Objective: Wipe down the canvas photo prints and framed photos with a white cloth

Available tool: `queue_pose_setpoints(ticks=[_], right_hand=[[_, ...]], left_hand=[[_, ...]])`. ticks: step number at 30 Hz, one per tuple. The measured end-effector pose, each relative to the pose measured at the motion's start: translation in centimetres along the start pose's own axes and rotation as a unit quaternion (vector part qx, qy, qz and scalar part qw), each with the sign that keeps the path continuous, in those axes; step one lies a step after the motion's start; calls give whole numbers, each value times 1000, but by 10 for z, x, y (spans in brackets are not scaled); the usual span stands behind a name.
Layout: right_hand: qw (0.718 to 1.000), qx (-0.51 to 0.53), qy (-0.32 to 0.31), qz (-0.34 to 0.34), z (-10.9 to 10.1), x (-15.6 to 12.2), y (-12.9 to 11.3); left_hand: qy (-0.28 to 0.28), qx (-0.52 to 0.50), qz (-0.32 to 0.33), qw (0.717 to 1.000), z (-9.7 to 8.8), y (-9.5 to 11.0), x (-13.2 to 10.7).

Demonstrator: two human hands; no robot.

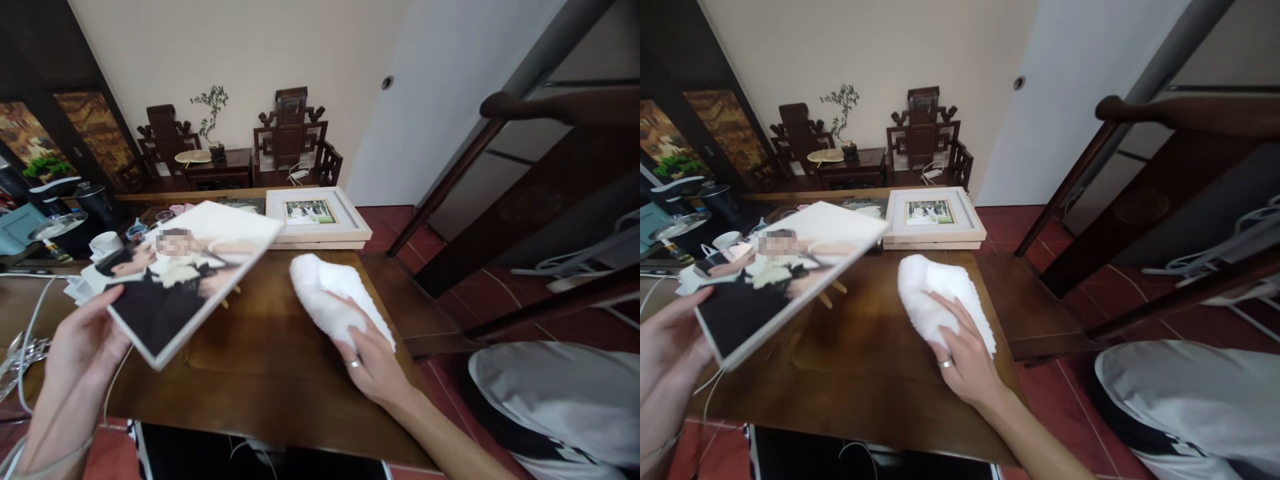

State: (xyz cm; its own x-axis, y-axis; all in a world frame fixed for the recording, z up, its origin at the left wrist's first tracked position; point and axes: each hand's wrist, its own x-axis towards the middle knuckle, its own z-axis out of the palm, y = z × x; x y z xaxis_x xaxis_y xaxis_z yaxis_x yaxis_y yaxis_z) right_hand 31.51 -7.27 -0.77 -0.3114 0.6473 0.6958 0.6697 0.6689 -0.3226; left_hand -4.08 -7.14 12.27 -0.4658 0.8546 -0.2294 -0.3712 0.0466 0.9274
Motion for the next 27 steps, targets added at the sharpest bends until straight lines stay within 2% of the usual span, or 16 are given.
queue_pose_setpoints(ticks=[1, 2, 6, 7, 10, 12, 14, 15, 20, 27], right_hand=[[999, 2, -26, -23, 1, 2, -2], [998, 2, -52, -41, 2, 3, -3], [988, -8, -138, -70, 6, 6, -10], [986, -7, -149, -76, 7, 6, -12], [982, 1, -167, -84, 9, 6, -13], [981, 4, -177, -75, 10, 6, -13], [979, 6, -192, -65, 10, 7, -13], [978, 7, -199, -61, 10, 8, -13], [972, 10, -230, -55, 5, 12, -13], [969, 13, -240, -49, 6, 11, -13]], left_hand=[[12, -31, 23, 999, 14, 4, 5], [-1, -55, 45, 997, 29, 6, 11], [-94, -106, 110, 984, 78, 1, 56], [-105, -116, 104, 982, 86, -3, 70], [-125, -147, 26, 981, 104, -17, 109], [-129, -149, -7, 980, 115, -29, 128], [-118, -192, -76, 971, 124, -43, 142], [-113, -196, -85, 970, 129, -49, 147], [-99, -207, -100, 968, 143, -72, 161], [-88, -196, -118, 969, 144, -84, 173]])
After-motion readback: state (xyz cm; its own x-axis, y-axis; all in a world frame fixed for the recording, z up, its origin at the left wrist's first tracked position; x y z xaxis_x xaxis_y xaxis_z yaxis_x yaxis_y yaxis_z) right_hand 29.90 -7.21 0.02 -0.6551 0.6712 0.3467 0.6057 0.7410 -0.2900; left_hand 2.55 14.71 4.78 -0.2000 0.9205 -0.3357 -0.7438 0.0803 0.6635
